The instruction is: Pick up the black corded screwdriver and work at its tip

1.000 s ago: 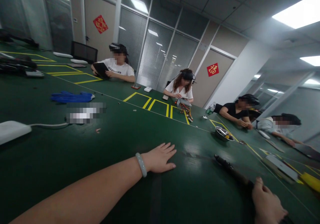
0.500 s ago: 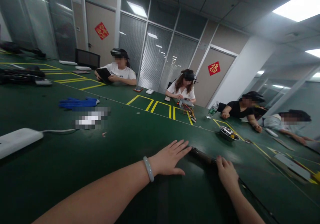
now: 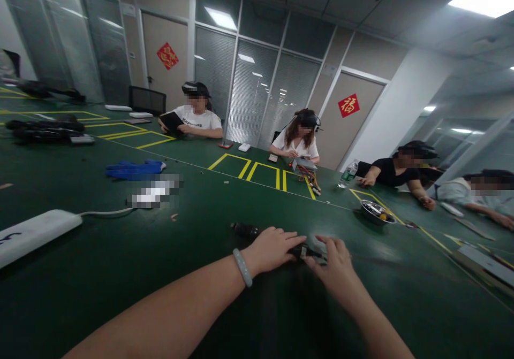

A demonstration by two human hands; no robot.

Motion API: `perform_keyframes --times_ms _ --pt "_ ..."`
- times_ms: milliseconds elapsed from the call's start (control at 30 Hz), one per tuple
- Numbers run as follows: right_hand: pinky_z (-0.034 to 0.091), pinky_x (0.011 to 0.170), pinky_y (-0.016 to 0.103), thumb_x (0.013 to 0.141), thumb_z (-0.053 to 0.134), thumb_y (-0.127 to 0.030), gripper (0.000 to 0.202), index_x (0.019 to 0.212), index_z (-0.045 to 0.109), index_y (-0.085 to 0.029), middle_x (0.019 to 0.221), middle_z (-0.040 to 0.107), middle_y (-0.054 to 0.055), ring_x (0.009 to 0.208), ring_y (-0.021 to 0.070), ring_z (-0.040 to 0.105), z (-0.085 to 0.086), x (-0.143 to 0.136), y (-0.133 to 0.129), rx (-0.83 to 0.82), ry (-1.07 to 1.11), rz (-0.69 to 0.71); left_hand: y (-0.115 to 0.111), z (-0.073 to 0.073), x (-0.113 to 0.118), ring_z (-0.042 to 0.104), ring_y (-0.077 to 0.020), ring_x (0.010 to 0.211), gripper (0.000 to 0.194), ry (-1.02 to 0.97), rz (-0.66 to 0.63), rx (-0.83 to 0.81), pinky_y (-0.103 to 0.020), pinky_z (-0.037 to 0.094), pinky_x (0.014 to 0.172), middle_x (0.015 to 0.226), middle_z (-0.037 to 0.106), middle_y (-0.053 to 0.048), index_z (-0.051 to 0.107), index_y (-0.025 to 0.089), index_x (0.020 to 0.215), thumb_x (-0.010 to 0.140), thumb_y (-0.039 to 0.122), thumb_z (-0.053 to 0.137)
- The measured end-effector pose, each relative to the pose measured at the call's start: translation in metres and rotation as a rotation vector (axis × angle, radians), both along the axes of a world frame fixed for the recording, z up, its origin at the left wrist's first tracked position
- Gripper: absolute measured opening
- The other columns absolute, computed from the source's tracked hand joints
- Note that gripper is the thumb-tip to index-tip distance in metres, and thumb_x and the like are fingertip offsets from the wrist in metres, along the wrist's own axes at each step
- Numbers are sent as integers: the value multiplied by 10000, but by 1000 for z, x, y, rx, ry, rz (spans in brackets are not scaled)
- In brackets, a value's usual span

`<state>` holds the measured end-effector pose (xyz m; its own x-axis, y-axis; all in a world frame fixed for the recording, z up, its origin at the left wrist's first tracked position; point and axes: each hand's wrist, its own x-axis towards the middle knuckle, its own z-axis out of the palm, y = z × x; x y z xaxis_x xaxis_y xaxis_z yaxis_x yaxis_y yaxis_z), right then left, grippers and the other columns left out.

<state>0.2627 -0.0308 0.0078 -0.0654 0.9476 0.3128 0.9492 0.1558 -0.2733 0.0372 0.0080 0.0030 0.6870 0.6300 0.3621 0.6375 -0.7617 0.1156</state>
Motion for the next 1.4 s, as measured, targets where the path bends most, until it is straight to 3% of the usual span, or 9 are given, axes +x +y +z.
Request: perform_keyframes --times_ms 133,233,300,400,600,733,833,1100,1400 --pt "445 716 339 738 649 -494 321 918 646 -228 936 666 65 858 248 632 34 31 -26 -361 -199 -124 -1 3 1 560 -244 1133 508 -15 -15 -23 -364 405 915 1345 562 -24 402 340 1407 931 457 538" --pt "401 642 299 710 684 -356 171 823 655 -232 834 689 43 794 231 641 37 28 -32 -472 -293 -139 -2 5 3 572 -241 1106 499 -18 -24 -48 -359 398 926 1298 589 -36 419 328 1397 926 413 560" --pt "385 640 287 742 625 -231 66 802 654 -232 820 697 38 801 220 645 33 22 -31 -438 -310 -128 -3 8 1 574 -243 1106 503 -13 -26 -69 -364 401 932 1270 602 -40 434 322 1381 908 399 586" --pt "383 634 274 768 563 -150 161 875 650 -233 819 701 37 781 203 648 26 14 -27 -371 -253 -124 -3 17 -8 595 -250 1068 486 0 3 -119 -378 425 908 1202 628 -34 477 327 1326 866 368 629" --pt "432 692 265 826 535 -178 228 1011 663 -217 916 709 44 835 180 654 19 -2 -29 -286 -39 -28 1 42 -43 642 -233 907 415 141 78 -274 -319 473 741 1047 661 -18 547 316 1175 775 262 646" --pt "450 714 291 845 554 -213 176 921 708 -248 922 707 34 834 192 653 11 -20 -30 -226 -11 29 -5 51 -42 633 -229 865 370 172 73 -241 -310 475 718 989 653 -26 576 269 1087 738 329 685" --pt "457 766 317 833 584 -192 141 862 714 -238 900 696 40 844 205 645 6 -28 -29 -145 -47 41 -13 46 -25 623 -221 900 336 105 60 -187 -315 474 758 1026 637 -21 581 254 1049 761 394 682" --pt "436 886 336 934 495 -226 172 966 664 -220 957 650 52 939 203 587 10 -30 -17 153 -121 154 -17 18 2 613 -198 870 79 41 38 -83 -310 453 740 965 629 -23 568 224 952 878 250 555" --pt "448 867 331 930 512 -224 179 986 682 -229 961 647 48 913 191 588 -2 -32 -14 115 -191 269 -13 17 -2 617 -191 885 116 25 40 -139 -294 450 752 975 648 -18 589 226 970 868 277 570"
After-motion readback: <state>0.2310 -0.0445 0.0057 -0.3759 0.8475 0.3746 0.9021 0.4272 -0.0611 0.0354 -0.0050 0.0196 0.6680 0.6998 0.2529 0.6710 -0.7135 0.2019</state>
